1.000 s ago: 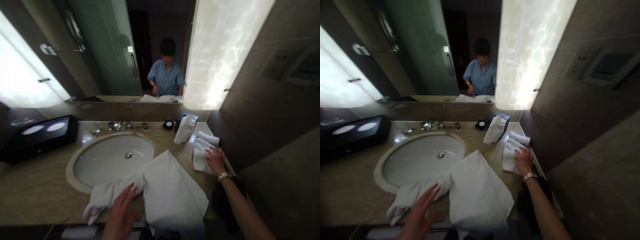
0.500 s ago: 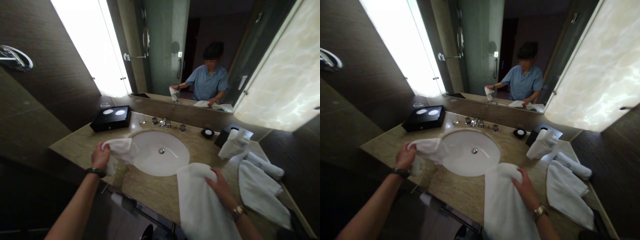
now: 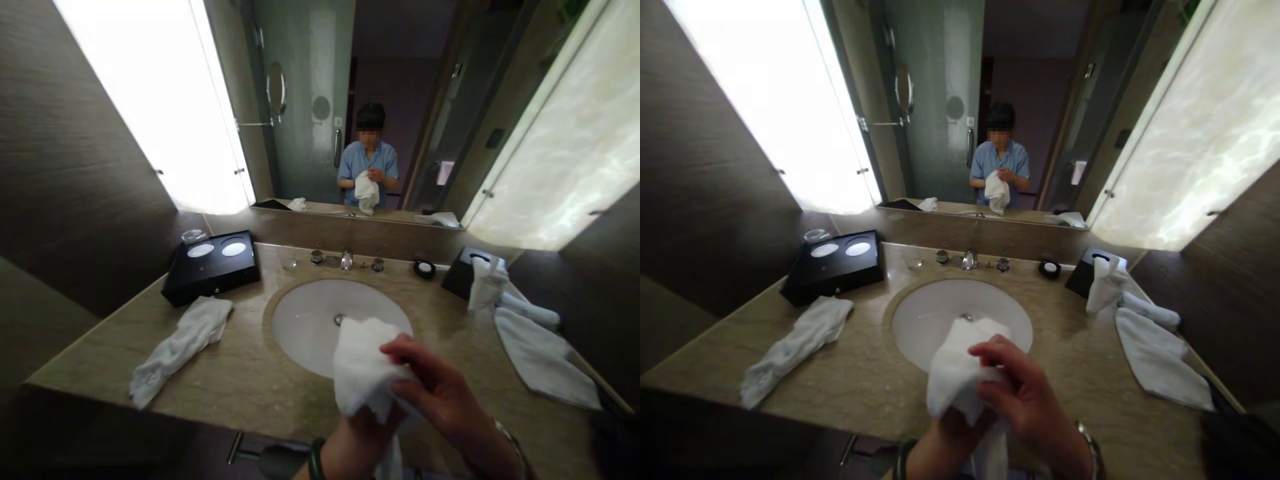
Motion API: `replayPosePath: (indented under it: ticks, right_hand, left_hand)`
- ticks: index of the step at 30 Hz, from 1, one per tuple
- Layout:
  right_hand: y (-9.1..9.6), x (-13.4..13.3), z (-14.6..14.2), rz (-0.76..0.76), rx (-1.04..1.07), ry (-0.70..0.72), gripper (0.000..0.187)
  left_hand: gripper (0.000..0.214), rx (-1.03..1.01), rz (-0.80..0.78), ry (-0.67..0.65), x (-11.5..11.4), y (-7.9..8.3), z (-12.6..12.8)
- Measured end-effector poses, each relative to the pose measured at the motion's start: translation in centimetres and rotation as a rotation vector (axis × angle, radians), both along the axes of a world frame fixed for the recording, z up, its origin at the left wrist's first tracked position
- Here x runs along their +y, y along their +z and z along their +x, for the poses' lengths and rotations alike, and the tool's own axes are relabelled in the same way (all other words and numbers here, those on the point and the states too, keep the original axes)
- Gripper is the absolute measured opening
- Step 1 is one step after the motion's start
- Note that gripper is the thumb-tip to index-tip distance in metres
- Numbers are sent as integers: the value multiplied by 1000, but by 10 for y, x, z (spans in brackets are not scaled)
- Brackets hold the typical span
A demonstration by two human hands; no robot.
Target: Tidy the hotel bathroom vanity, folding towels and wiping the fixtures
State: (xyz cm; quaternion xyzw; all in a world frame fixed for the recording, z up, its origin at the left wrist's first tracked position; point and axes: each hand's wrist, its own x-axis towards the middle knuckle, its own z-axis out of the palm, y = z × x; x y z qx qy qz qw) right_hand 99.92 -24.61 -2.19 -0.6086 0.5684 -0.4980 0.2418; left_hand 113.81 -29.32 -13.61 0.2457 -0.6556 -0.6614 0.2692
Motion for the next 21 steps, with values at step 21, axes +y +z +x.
replayPosePath:
  ticks: [21]
  right_hand:
    - [-170,132,0,581,747,-274,62]
  left_hand:
    - [60,-788,-1335,11,-73,-123,186]
